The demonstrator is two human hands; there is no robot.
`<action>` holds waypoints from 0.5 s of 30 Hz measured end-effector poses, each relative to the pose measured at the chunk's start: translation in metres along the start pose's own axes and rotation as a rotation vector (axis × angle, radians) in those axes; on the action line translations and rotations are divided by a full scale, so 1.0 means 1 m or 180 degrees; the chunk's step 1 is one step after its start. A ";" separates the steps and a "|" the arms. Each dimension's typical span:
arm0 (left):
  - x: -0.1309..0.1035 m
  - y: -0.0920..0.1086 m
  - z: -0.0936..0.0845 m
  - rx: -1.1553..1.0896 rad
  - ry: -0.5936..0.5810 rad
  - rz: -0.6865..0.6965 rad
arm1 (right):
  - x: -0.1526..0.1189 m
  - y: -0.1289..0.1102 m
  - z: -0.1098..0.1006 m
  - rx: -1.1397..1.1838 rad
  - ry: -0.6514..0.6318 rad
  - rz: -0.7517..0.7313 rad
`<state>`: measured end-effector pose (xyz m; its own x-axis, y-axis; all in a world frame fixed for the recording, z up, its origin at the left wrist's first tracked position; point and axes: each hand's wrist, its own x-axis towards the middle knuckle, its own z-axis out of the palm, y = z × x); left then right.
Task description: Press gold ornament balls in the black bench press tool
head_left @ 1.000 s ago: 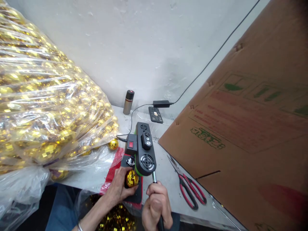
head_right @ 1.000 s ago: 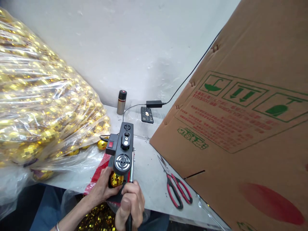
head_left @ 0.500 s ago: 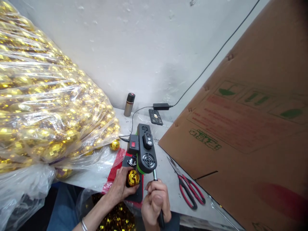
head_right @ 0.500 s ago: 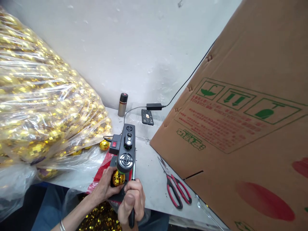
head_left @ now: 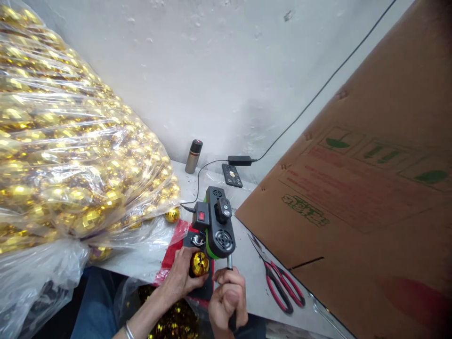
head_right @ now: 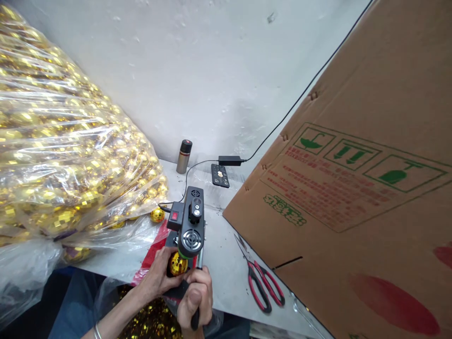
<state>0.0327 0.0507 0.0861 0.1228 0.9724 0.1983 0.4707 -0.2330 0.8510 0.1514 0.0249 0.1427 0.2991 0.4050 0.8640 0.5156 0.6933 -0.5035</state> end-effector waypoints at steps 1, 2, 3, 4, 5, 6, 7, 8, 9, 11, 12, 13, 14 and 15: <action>0.000 0.000 0.000 0.0010 -0.0005 -0.0004 | -0.001 0.003 -0.001 -0.0002 -0.0030 -0.0048; 0.000 0.000 0.001 0.0018 0.0000 -0.0008 | -0.001 0.004 -0.003 -0.0002 -0.0098 -0.0103; 0.001 0.000 0.001 0.0022 0.0018 -0.0011 | 0.001 0.005 -0.005 0.0000 -0.0178 -0.0160; 0.002 0.000 0.001 0.0020 0.0045 -0.0016 | 0.005 0.003 -0.008 -0.0003 -0.0263 -0.0197; 0.002 0.001 0.001 0.0011 0.0066 -0.0020 | 0.012 -0.001 -0.012 -0.0019 -0.0358 -0.0191; 0.002 0.001 0.001 -0.0004 0.0077 -0.0024 | 0.021 -0.007 -0.015 -0.0027 -0.0422 -0.0133; 0.002 0.002 0.000 -0.0023 0.0073 -0.0028 | 0.032 -0.014 -0.018 -0.0032 -0.0480 -0.0035; 0.000 0.003 -0.001 -0.0043 0.0050 -0.0026 | 0.045 -0.023 -0.020 -0.0053 -0.0587 0.0122; -0.004 0.004 -0.003 -0.0058 0.0017 -0.0016 | 0.058 -0.032 -0.021 0.0025 -0.0525 0.0283; -0.016 0.003 -0.010 -0.0041 -0.0042 0.0076 | 0.082 -0.047 -0.021 -0.0033 -0.0574 0.0483; -0.023 0.002 -0.015 0.0003 -0.0066 0.0182 | 0.092 -0.052 -0.019 -0.0102 -0.0599 0.0526; -0.029 0.000 -0.021 0.0067 -0.0089 0.0336 | 0.098 -0.055 -0.017 -0.0130 -0.0622 0.0519; -0.034 -0.002 -0.028 0.0140 -0.0103 0.0521 | 0.101 -0.057 -0.015 -0.0140 -0.0618 0.0490; -0.035 -0.004 -0.036 0.0220 -0.0083 0.0698 | 0.101 -0.057 -0.012 -0.0087 -0.0554 0.0418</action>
<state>-0.0046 0.0176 0.0932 0.2508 0.8980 0.3616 0.4888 -0.4399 0.7534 0.1619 0.0185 0.2585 0.2232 0.5891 0.7766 0.5038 0.6124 -0.6093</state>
